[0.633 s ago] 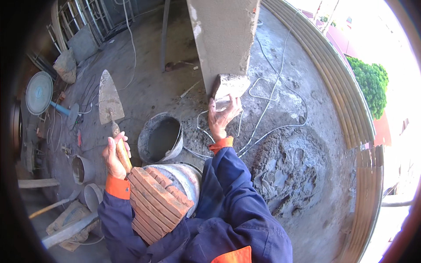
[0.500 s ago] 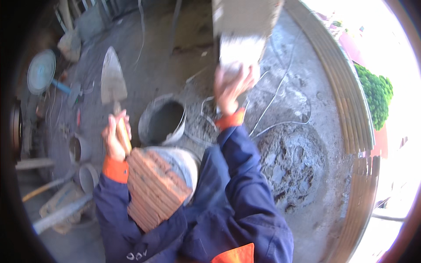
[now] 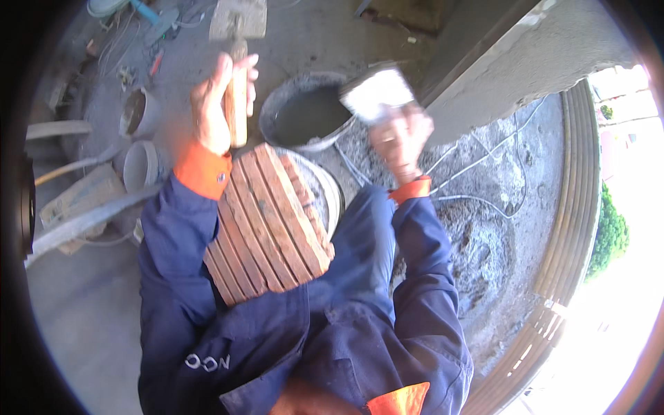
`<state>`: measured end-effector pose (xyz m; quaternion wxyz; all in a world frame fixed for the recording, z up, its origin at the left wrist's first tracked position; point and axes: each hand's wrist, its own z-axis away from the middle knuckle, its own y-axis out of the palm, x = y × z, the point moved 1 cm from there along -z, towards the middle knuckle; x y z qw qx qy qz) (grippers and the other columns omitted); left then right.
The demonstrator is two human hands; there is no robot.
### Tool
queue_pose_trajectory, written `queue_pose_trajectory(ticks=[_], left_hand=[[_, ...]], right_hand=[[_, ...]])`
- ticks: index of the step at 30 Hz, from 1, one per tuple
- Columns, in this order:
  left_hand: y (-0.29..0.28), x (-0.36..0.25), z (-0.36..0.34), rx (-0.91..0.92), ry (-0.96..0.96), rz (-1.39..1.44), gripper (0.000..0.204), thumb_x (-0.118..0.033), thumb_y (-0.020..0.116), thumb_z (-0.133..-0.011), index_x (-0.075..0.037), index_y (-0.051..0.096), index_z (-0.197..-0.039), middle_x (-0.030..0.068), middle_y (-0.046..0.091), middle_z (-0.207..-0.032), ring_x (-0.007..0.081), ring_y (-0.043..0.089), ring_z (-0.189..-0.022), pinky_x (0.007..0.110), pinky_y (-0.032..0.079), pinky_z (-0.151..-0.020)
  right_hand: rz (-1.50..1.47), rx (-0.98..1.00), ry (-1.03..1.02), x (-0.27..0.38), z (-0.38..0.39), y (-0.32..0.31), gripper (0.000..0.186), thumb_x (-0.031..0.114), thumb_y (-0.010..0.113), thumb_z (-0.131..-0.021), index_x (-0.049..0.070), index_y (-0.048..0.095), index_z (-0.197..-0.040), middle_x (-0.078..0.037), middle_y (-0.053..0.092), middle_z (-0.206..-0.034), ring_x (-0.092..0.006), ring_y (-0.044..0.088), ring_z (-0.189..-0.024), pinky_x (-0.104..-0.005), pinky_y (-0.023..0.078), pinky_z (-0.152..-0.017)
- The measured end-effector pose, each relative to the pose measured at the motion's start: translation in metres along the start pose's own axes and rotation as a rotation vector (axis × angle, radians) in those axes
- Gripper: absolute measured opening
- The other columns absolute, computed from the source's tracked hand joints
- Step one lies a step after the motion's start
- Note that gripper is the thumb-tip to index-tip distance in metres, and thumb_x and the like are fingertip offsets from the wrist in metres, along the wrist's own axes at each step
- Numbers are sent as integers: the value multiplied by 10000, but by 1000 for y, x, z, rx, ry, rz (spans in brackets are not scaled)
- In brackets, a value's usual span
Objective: The person applies wet plaster to the corner of a wall using a trowel and then smooths the surface with a rectangular float.
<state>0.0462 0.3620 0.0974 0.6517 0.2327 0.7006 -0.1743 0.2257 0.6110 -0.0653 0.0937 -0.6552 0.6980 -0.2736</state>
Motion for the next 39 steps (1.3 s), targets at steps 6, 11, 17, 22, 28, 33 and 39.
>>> queue_pose_trajectory(ticks=[6, 11, 17, 22, 28, 33, 39], left_hand=[[5, 34, 1, -5, -7, 116, 631, -551, 528, -986, 26, 657, -1206, 49, 645, -894, 103, 572, -634, 245, 467, -505], [12, 3, 10, -18, 25, 81, 607, -526, 512, -1001, 41, 663, -1157, 76, 621, -917, 123, 569, -637, 261, 475, -506], [20, 12, 1, 12, -30, 104, 632, -537, 509, -998, 50, 646, -1188, 82, 610, -924, 122, 568, -640, 261, 474, -503], [-2, 13, -2, -82, -6, 99, 622, -539, 513, -996, 42, 660, -1162, 73, 616, -921, 124, 573, -643, 262, 479, -490], [2, 3, 0, -102, -20, 156, 630, -569, 520, -979, 16, 669, -1157, 64, 607, -922, 123, 575, -656, 260, 475, -494], [-4, 10, -5, -115, -12, 89, 584, -544, 520, -986, -11, 685, -1155, 51, 618, -919, 110, 574, -641, 259, 476, -490], [-6, 16, -11, -162, -2, 53, 614, -556, 541, -973, 9, 674, -1171, 51, 610, -905, 119, 568, -630, 264, 474, -490]], right_hand=[[63, 786, -355, 53, 2, 170, 364, 306, 539, -915, 146, 667, -1216, -115, 661, -1149, -325, 556, -1191, -532, 344, -1092], [289, 1101, -238, 71, 33, 272, 253, 349, 583, -937, 322, 714, -1151, -7, 671, -1179, -244, 574, -1199, -453, 363, -1005], [352, 1199, -297, 61, 27, 245, 241, 315, 580, -909, 261, 734, -1086, -25, 670, -1167, -255, 533, -1252, -490, 331, -1070], [254, 1154, -303, 85, -67, 128, 491, 325, 711, -782, 157, 679, -1242, -106, 596, -1348, -308, 433, -1374, -537, 263, -1159], [-57, 695, 198, 4, -35, -125, 619, 267, 749, -667, 121, 616, -1253, -135, 584, -1035, -313, 542, -1021, -464, 450, -913], [428, 797, 518, -64, 132, -196, 646, 207, 766, -610, 158, 638, -1241, -143, 553, -1087, -337, 507, -1080, -464, 415, -931], [335, -137, 215, -37, -61, -210, 647, 256, 764, -660, 77, 616, -1265, -168, 533, -1116, -357, 510, -1079, -498, 374, -945]])
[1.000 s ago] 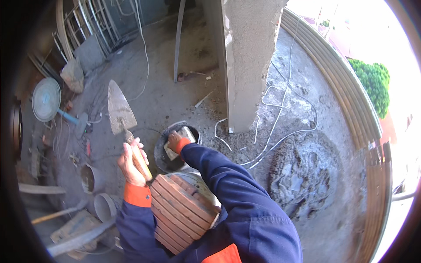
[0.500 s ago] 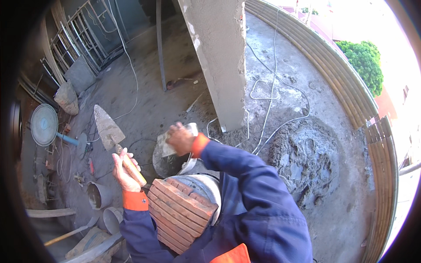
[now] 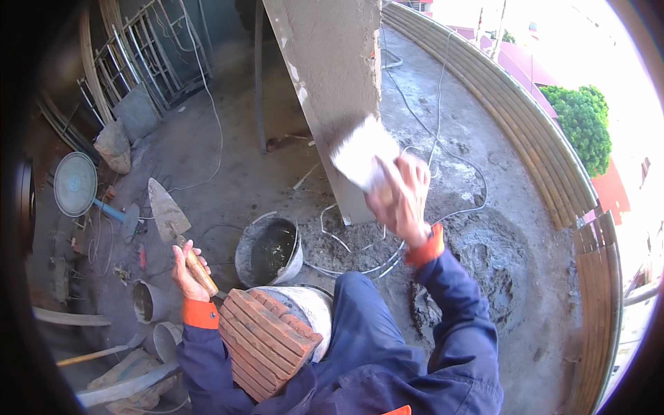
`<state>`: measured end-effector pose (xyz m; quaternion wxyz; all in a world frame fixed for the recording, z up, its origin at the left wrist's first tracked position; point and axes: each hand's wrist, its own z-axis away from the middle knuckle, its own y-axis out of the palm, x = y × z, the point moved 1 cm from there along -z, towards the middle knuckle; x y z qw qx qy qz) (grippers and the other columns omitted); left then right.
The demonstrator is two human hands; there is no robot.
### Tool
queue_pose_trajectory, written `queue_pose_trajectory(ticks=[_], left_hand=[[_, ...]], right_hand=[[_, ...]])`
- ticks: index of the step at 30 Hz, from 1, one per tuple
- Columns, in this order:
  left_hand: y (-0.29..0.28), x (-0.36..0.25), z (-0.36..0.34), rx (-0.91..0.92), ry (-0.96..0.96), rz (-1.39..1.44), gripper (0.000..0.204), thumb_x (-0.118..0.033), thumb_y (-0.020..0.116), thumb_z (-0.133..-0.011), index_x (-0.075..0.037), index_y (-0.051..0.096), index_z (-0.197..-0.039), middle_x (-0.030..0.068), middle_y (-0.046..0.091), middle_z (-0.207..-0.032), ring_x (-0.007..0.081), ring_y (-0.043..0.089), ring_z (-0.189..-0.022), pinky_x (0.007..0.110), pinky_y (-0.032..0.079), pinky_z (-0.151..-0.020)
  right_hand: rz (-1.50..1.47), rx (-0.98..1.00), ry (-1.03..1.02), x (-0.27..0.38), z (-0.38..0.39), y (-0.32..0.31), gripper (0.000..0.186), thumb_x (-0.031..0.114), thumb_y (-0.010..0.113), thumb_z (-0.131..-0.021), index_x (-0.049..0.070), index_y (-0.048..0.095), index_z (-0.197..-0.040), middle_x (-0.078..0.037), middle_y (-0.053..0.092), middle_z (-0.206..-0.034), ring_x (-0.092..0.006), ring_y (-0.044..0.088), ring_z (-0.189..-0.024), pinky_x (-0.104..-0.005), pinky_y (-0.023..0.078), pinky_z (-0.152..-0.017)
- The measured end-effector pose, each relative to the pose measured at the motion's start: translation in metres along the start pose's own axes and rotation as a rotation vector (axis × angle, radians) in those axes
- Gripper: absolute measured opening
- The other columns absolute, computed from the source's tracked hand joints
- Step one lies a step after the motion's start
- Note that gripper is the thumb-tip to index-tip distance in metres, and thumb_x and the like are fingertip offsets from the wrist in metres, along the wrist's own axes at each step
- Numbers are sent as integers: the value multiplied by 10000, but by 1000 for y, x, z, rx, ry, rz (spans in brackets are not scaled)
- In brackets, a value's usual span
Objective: The person applies wet plaster to the corner of a wall using a trowel and then smooths the surface with a rectangular float.
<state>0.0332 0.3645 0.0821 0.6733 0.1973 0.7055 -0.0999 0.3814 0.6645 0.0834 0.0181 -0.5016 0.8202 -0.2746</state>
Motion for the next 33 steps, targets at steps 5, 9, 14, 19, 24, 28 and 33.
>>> queue_pose_trajectory(ticks=[5, 9, 14, 19, 24, 28, 33], left_hand=[[-7, 3, -3, 10, 11, 2, 635, -571, 540, -969, 16, 664, -1177, 61, 607, -906, 125, 568, -636, 265, 470, -490], [-18, 0, 1, -8, 4, 22, 613, -560, 522, -981, 7, 660, -1170, 63, 602, -931, 126, 565, -668, 264, 475, -509], [-9, 3, 0, -17, -16, 31, 618, -557, 521, -985, 15, 654, -1178, 56, 606, -940, 121, 568, -662, 261, 476, -513], [-2, -4, 3, -5, 8, -12, 633, -563, 532, -978, 24, 652, -1180, 61, 608, -939, 122, 575, -646, 264, 477, -506], [-5, 0, 2, 18, 22, 2, 640, -561, 527, -981, 34, 647, -1184, 68, 603, -938, 125, 569, -653, 268, 473, -506], [-13, 0, 4, 2, 12, 30, 649, -563, 518, -984, 38, 639, -1196, 67, 598, -948, 126, 560, -663, 271, 470, -506], [-3, 2, 0, 12, -14, 35, 652, -567, 515, -984, 33, 632, -1210, 60, 594, -954, 125, 562, -667, 272, 478, -510]], right_hand=[[99, -595, -191, 12, -187, 0, 646, 367, 818, -709, 98, 622, -1263, -187, 573, -1161, -361, 531, -1057, -479, 394, -932], [109, -576, -74, 48, -208, 26, 653, 332, 783, -733, 131, 586, -1322, -165, 542, -1112, -357, 499, -1036, -480, 389, -914], [48, -325, -14, 13, -10, 121, 615, 278, 825, -634, 144, 659, -1211, -157, 529, -1155, -340, 505, -1052, -485, 367, -949], [26, -172, 128, -8, 58, 147, 656, 251, 835, -637, 138, 598, -1238, -189, 536, -1248, -377, 489, -1152, -504, 356, -976], [206, -531, -143, -11, -124, 63, 601, 409, 809, -722, 107, 624, -1207, -160, 567, -1108, -354, 519, -1057, -472, 334, -981], [124, -511, -158, 27, -212, 26, 603, 372, 772, -756, 157, 609, -1296, -160, 545, -1084, -356, 499, -1014, -489, 374, -919], [75, -335, -144, 12, -30, 123, 527, 327, 785, -679, 230, 689, -1188, -187, 495, -1287, -386, 445, -1213, -533, 334, -993]])
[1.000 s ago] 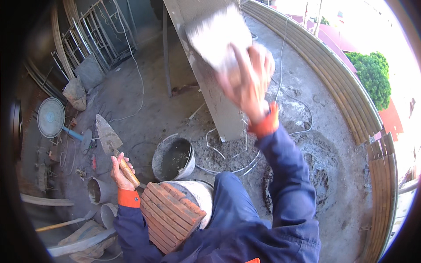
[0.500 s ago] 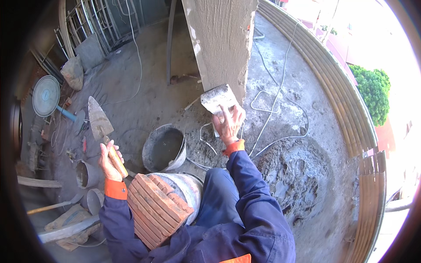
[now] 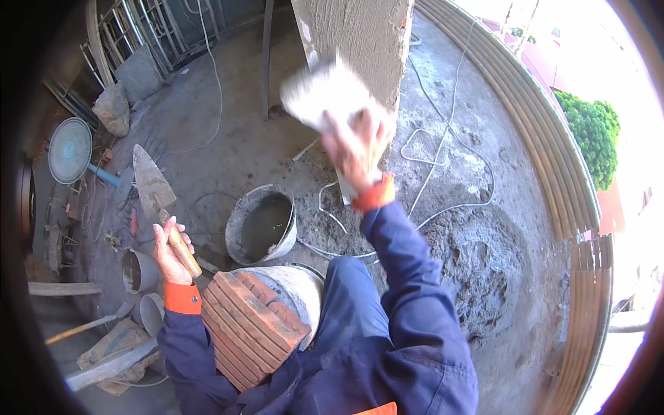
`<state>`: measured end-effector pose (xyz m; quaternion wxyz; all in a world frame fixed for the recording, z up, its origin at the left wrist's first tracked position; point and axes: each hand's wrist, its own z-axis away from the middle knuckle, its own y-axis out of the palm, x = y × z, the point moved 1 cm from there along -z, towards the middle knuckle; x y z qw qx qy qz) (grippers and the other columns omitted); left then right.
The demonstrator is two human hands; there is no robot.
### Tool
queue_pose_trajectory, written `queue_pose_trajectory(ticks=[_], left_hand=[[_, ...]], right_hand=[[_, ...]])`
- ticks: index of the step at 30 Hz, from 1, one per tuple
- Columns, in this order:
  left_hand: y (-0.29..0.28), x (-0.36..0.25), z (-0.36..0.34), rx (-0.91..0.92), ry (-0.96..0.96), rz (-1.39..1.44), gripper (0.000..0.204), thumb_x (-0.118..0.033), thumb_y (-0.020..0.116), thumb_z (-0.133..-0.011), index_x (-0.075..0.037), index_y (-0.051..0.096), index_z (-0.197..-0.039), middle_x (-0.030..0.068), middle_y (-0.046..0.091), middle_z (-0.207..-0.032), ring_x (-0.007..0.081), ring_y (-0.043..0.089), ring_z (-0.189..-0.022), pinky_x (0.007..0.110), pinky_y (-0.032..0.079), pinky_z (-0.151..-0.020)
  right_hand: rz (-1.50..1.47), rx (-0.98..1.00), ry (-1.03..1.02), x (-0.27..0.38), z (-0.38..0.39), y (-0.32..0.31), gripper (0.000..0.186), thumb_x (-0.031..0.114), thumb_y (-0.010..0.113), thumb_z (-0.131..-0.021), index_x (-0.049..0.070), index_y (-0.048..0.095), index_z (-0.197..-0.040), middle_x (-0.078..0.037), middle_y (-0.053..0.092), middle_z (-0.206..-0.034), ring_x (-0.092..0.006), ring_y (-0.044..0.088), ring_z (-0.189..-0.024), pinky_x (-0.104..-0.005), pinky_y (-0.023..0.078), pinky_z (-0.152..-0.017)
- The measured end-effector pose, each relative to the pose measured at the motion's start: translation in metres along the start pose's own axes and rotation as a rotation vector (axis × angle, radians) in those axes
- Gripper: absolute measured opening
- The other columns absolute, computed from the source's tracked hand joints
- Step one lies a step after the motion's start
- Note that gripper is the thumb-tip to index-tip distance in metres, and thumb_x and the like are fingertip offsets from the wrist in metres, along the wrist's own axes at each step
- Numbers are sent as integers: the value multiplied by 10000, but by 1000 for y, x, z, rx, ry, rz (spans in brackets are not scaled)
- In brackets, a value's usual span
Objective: The person applies wet plaster to the corner of a wall using a trowel and then smooths the surface with a rectangular float.
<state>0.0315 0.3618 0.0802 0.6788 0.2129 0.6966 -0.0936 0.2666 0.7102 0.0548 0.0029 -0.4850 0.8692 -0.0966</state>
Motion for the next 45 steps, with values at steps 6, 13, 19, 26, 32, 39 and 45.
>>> queue_pose_trajectory(ticks=[6, 13, 19, 26, 32, 39, 45], left_hand=[[-8, -4, 1, -15, -3, -22, 630, -564, 520, -983, 15, 643, -1200, 54, 601, -940, 125, 570, -666, 270, 483, -506], [-11, 0, 0, -12, 26, -14, 617, -554, 525, -984, 13, 647, -1197, 63, 603, -941, 128, 568, -666, 267, 473, -508], [-10, 3, 1, -12, 6, -32, 619, -565, 532, -977, 7, 672, -1167, 57, 605, -921, 126, 567, -647, 267, 474, -500], [-3, -4, 4, -21, 42, -22, 638, -571, 559, -962, 27, 664, -1159, 54, 612, -894, 125, 571, -618, 264, 470, -479], [-2, -6, 6, -20, 78, -23, 623, -543, 568, -965, 51, 659, -1131, 76, 608, -880, 131, 568, -599, 265, 460, -465], [2, -8, 11, -4, 59, -17, 617, -546, 574, -960, 42, 669, -1121, 68, 611, -881, 123, 573, -599, 266, 482, -465], [6, -6, 6, 11, 52, -4, 620, -552, 568, -960, 37, 671, -1125, 67, 608, -882, 123, 571, -596, 265, 476, -459]], right_hand=[[-95, 46, 127, -29, 57, -6, 563, 237, 818, -674, 175, 655, -1210, -194, 489, -1290, -381, 467, -1207, -515, 355, -984], [-9, -123, 76, -5, -69, -12, 596, 314, 806, -718, 126, 653, -1263, -186, 500, -1242, -353, 447, -1179, -491, 327, -998], [-163, 350, 192, -10, 159, -4, 521, 199, 763, -703, 274, 665, -1209, -213, 464, -1330, -460, 412, -1271, -607, 328, -1064], [-37, -114, 89, -41, -50, -27, 665, 260, 861, -647, 114, 613, -1247, -182, 525, -1262, -383, 485, -1154, -506, 346, -992], [-12, -376, 171, 0, -200, -29, 591, 360, 796, -754, 155, 637, -1284, -167, 506, -1159, -355, 457, -1088, -506, 333, -984], [-107, 135, 206, 7, 72, -2, 622, 204, 829, -613, 222, 666, -1214, -197, 482, -1300, -428, 453, -1221, -579, 346, -1017], [-121, 11, 132, -16, -23, -13, 598, 268, 821, -691, 199, 635, -1255, -210, 469, -1329, -442, 429, -1233, -580, 324, -1020]])
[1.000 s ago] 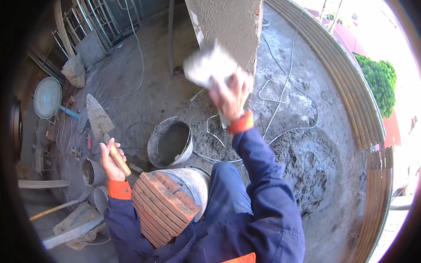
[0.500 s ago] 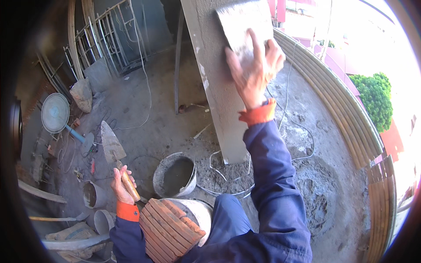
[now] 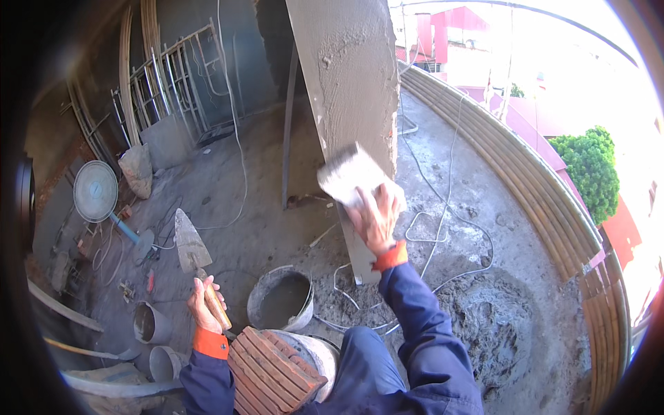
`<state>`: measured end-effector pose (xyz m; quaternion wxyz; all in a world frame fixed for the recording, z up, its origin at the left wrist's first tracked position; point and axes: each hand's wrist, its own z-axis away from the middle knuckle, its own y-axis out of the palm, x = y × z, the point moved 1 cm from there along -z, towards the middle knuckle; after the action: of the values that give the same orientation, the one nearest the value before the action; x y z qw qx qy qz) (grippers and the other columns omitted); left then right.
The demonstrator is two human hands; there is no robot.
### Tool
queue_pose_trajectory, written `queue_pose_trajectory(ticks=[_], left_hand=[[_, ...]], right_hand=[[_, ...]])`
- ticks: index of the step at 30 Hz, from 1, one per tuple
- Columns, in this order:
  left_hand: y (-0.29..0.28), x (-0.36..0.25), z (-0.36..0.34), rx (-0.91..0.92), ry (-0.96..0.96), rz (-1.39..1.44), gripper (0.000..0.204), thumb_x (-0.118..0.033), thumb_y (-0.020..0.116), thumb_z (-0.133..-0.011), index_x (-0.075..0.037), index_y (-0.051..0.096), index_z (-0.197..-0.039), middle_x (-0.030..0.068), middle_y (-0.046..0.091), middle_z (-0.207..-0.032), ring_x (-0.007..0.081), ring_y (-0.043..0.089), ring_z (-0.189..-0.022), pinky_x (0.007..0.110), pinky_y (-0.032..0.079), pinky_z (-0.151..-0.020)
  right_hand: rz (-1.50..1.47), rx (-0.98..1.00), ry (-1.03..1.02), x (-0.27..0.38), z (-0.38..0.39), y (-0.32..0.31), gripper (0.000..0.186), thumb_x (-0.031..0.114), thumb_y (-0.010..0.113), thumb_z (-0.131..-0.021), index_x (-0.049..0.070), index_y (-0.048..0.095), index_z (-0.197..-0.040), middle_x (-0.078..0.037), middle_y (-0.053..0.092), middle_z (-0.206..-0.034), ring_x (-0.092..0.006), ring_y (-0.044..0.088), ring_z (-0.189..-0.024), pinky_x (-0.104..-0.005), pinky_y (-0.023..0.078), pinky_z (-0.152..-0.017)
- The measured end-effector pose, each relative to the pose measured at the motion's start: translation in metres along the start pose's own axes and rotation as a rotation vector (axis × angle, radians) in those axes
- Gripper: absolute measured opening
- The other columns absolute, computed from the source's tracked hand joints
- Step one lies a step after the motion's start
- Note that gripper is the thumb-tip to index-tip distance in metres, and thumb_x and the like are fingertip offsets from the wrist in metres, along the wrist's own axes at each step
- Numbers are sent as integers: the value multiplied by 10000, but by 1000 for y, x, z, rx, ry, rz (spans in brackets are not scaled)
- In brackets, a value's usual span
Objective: The person applies wet plaster to the corner of a wall using a trowel and then smooths the surface with a rectangular float.
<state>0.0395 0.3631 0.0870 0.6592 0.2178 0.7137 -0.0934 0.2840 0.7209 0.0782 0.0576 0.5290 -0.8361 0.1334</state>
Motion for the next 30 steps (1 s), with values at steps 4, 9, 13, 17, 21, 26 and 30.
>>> queue_pose_trajectory(ticks=[4, 9, 13, 17, 21, 26, 30], left_hand=[[0, -3, 2, 9, 1, 16, 621, -547, 571, -960, 40, 669, -1140, 66, 611, -878, 123, 567, -591, 266, 473, -461], [-10, -7, 5, -18, -12, -15, 624, -545, 572, -960, 41, 666, -1152, 62, 616, -875, 122, 568, -592, 263, 469, -468], [-7, 6, 0, 8, -40, 15, 632, -551, 561, -966, 40, 662, -1166, 58, 620, -895, 117, 577, -626, 260, 470, -489], [7, -3, 7, 7, -29, -19, 634, -555, 553, -969, 37, 664, -1168, 55, 617, -921, 112, 576, -648, 255, 475, -506], [-5, 3, 5, 0, -53, -25, 631, -553, 551, -971, 35, 662, -1172, 52, 614, -919, 108, 573, -645, 253, 474, -506], [-6, 13, -2, 7, -53, 0, 624, -548, 564, -964, 35, 661, -1164, 56, 614, -898, 114, 576, -625, 256, 474, -492], [-13, 2, 6, -25, -50, -13, 624, -551, 570, -960, 35, 663, -1156, 56, 614, -889, 116, 577, -617, 256, 473, -488]], right_hand=[[94, -246, -236, 33, -174, -17, 572, 346, 839, -705, 142, 647, -1204, -194, 520, -1299, -411, 477, -1171, -523, 378, -986], [58, -455, -239, 77, -300, -23, 630, 348, 751, -780, 161, 565, -1353, -169, 537, -1110, -360, 480, -1058, -508, 384, -921], [143, -227, -150, 54, -184, -12, 612, 405, 784, -753, 141, 600, -1274, -168, 560, -1126, -377, 500, -1106, -541, 363, -971], [44, 139, -53, -13, 102, 4, 623, 252, 846, -627, 186, 628, -1207, -183, 515, -1277, -411, 471, -1205, -576, 356, -998], [111, 540, 224, -31, 252, -57, 531, 202, 782, -679, 173, 632, -1188, -185, 534, -1186, -405, 509, -1146, -555, 391, -977], [142, 346, 58, -65, 112, -131, 671, 179, 829, -646, 128, 573, -1263, -165, 532, -1255, -403, 514, -1149, -519, 412, -978], [-138, 363, 317, -42, -29, -187, 675, 156, 819, -714, 23, 521, -1304, -133, 548, -1238, -262, 528, -1155, -409, 411, -1017]])
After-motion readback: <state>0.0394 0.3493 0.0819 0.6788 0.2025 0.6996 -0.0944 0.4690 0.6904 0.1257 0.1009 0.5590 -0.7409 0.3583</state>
